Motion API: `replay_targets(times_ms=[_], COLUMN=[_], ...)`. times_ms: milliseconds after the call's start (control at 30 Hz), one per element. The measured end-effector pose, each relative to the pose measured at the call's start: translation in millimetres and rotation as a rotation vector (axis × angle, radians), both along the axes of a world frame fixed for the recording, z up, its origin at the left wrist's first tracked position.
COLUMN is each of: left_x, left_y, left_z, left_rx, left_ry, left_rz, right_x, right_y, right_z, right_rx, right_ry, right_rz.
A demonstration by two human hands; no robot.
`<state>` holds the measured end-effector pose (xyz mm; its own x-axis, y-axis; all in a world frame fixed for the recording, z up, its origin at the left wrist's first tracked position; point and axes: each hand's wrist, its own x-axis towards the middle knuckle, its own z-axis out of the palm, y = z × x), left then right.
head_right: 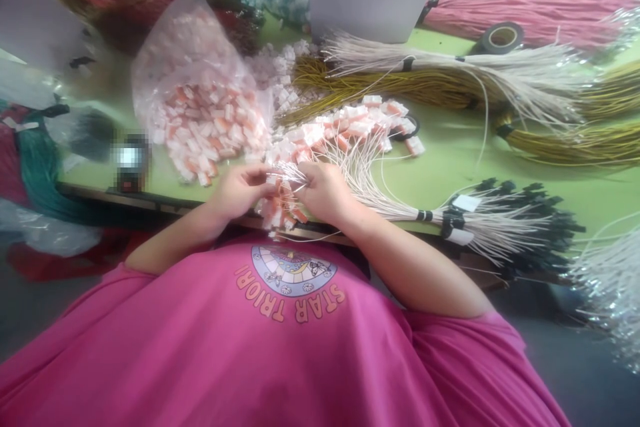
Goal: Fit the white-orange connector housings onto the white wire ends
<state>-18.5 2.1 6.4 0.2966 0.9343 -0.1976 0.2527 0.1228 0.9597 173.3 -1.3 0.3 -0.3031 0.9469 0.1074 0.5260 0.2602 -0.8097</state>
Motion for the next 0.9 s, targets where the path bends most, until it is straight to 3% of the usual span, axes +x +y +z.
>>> replay_targets(times_ms=[300, 533, 733, 900], left_x=[4, 10, 3, -20], left_y=[-4, -3, -8, 0], left_z=[1.1, -5.3, 1.1, 6.6], left_rx=[-0.015, 0.177, 0.242, 0.475], left_ry=[0.008, 0.168, 0.201, 0.409], left_rz=[-0.01, -0.05, -0.136, -0.201], right_x=[-2, 1, 4, 8], right_y=[0, 0, 0, 6], right_z=[-3.9, -2.1, 1.8, 4.4], right_rx=[0.038, -0.112, -0.158, -0.131], right_ry=[-0.046, 0.032, 0.077, 0.059], right_rz=[0.006, 0.053, 0.121, 0.136])
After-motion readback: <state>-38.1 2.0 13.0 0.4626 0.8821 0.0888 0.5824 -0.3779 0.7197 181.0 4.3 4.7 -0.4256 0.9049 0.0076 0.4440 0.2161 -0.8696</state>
